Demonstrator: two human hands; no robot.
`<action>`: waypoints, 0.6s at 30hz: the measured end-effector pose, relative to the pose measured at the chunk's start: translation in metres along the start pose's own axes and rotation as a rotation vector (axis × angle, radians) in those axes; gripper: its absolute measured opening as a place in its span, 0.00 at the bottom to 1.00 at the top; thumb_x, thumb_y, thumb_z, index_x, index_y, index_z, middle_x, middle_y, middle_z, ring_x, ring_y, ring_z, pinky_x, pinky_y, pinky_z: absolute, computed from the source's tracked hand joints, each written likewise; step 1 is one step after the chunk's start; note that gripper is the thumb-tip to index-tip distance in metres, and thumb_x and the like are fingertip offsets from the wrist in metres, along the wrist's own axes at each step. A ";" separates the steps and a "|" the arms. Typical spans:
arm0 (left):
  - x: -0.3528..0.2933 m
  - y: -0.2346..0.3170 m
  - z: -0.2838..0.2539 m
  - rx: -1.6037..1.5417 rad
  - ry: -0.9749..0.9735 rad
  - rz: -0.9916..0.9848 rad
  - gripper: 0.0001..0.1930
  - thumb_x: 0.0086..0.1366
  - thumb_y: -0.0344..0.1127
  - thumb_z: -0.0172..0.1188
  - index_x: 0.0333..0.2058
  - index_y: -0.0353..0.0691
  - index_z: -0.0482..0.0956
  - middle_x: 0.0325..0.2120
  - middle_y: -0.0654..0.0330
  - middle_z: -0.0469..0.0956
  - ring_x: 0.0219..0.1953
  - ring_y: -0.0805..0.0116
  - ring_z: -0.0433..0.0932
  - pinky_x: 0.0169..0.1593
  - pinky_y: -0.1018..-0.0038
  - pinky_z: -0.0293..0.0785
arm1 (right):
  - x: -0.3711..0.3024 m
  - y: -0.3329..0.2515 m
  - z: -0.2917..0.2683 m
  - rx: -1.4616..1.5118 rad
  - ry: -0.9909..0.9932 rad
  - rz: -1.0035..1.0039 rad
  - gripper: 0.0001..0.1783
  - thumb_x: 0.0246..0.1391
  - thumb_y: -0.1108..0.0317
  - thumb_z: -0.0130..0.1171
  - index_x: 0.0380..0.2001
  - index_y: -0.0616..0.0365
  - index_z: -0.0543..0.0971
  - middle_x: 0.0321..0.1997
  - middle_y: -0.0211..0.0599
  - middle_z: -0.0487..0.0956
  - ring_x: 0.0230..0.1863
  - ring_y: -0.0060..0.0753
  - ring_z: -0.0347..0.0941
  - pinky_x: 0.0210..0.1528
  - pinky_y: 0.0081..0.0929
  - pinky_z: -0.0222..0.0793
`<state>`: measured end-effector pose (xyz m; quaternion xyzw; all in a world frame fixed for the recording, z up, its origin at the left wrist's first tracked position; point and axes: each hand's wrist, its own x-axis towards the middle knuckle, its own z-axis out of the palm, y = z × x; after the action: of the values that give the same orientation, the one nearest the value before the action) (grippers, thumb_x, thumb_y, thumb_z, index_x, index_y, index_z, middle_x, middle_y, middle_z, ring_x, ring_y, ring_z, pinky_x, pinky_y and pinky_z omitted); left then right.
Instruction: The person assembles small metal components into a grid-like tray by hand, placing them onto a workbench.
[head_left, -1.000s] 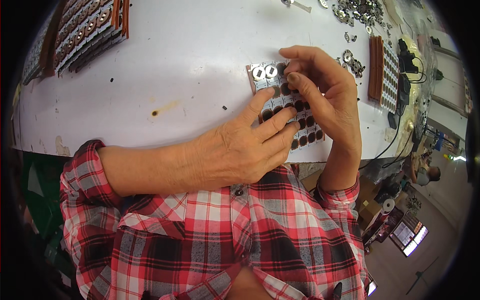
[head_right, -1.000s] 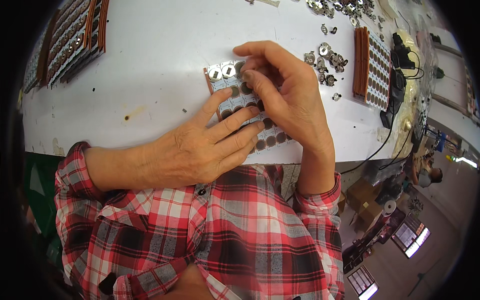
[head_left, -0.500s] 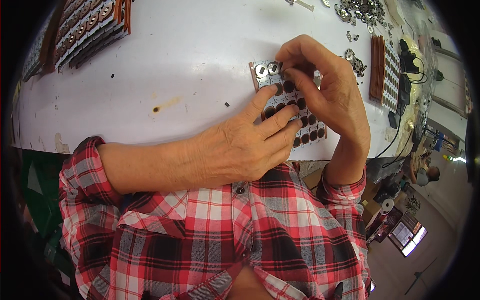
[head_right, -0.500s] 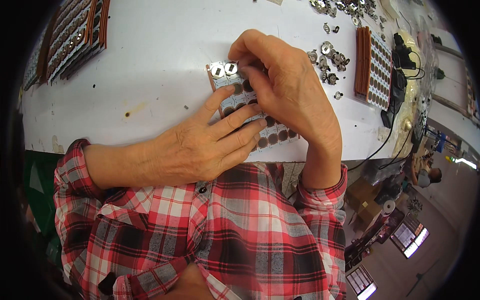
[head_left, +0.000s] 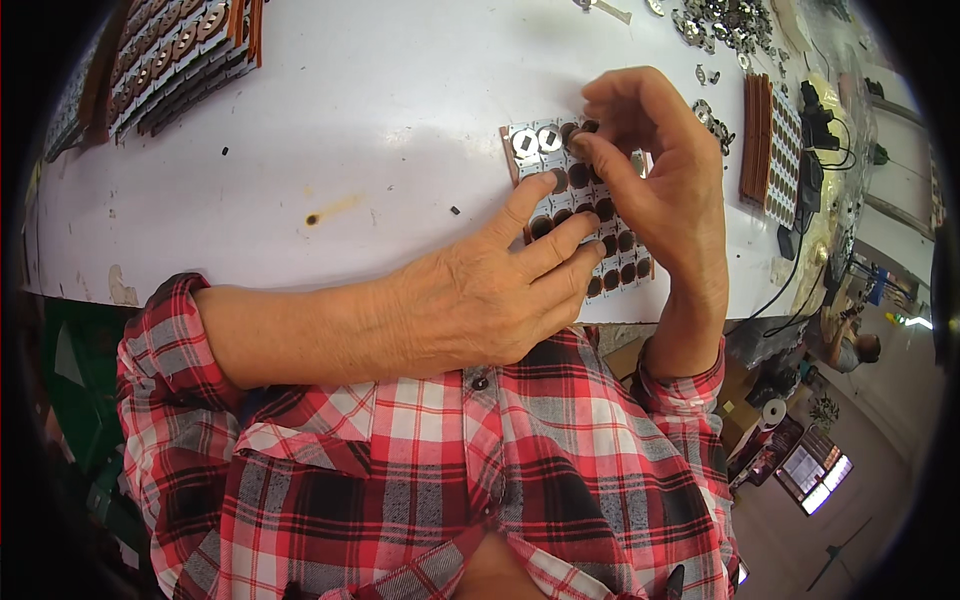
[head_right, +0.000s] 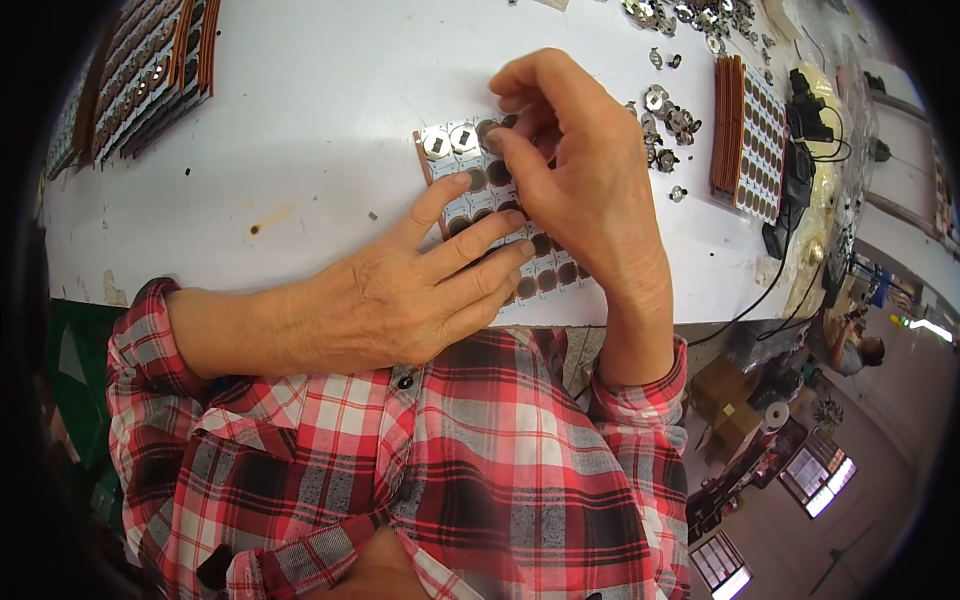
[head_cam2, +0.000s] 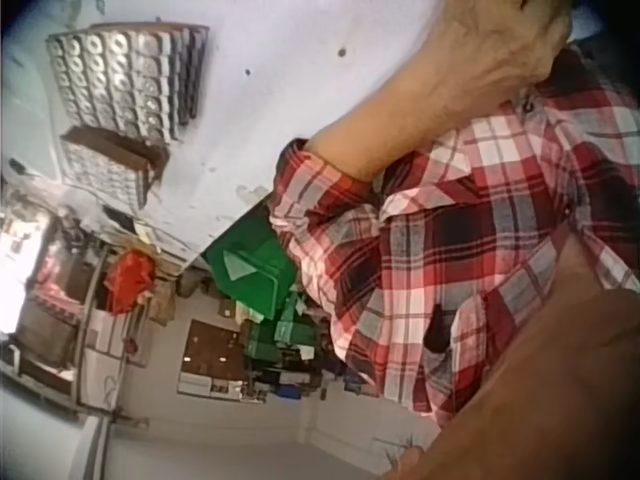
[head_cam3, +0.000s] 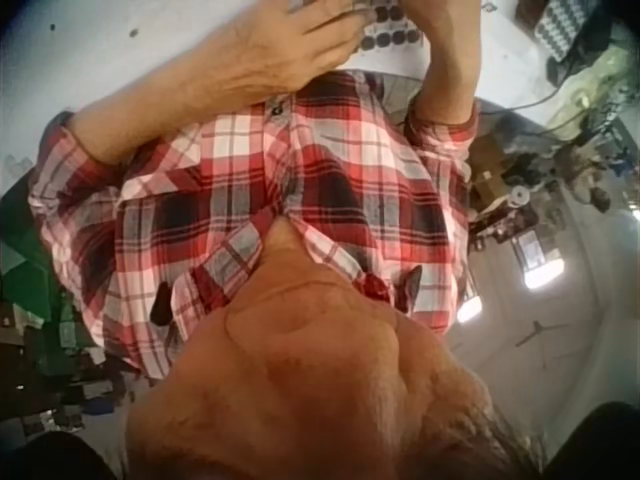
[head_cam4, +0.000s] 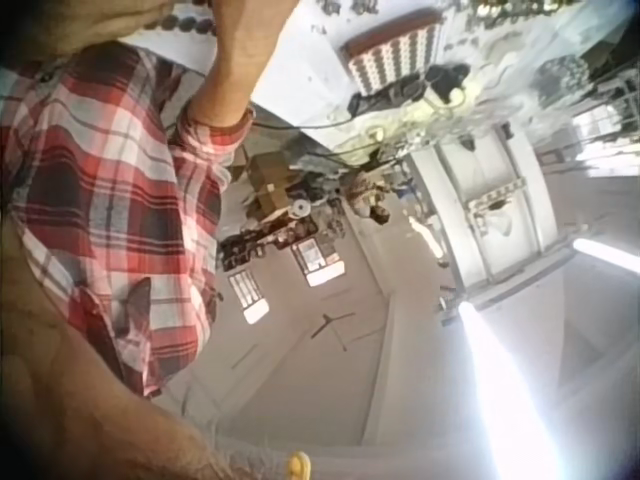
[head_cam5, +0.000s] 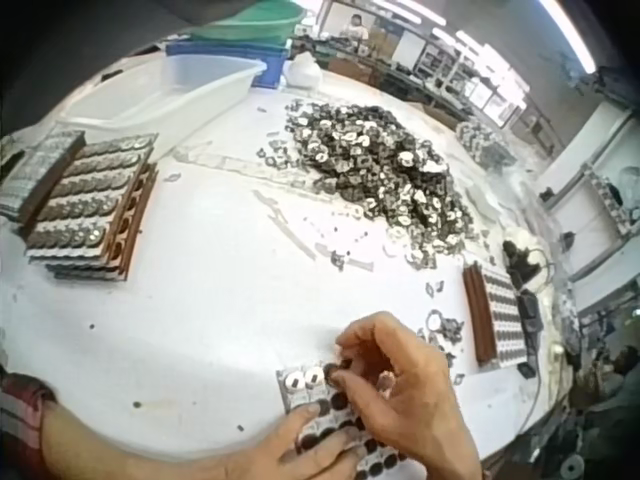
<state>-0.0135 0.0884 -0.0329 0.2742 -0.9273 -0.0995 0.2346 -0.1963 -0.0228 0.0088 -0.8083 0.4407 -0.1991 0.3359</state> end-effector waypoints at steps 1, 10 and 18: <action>0.000 0.000 0.000 0.003 0.006 0.004 0.17 0.65 0.37 0.61 0.49 0.34 0.84 0.58 0.49 0.79 0.68 0.50 0.71 0.70 0.34 0.64 | -0.003 0.003 0.004 0.000 -0.001 0.000 0.13 0.59 0.84 0.65 0.47 0.63 0.80 0.38 0.31 0.84 0.40 0.20 0.80 0.45 0.21 0.77; 0.001 0.001 0.002 -0.009 0.022 -0.002 0.16 0.64 0.36 0.62 0.48 0.35 0.85 0.55 0.51 0.81 0.67 0.51 0.73 0.70 0.33 0.64 | -0.018 0.011 0.024 0.170 0.212 0.048 0.10 0.59 0.82 0.68 0.44 0.63 0.84 0.38 0.28 0.84 0.38 0.16 0.79 0.41 0.17 0.76; 0.001 0.000 0.001 -0.023 0.022 -0.001 0.16 0.62 0.36 0.63 0.46 0.36 0.86 0.53 0.53 0.81 0.67 0.51 0.73 0.69 0.33 0.65 | -0.014 0.004 0.019 0.014 0.190 -0.101 0.09 0.56 0.84 0.66 0.39 0.62 0.84 0.35 0.35 0.80 0.30 0.26 0.81 0.32 0.22 0.76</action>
<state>-0.0148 0.0882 -0.0339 0.2733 -0.9232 -0.1073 0.2479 -0.1939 -0.0055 -0.0079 -0.8046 0.4276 -0.2947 0.2880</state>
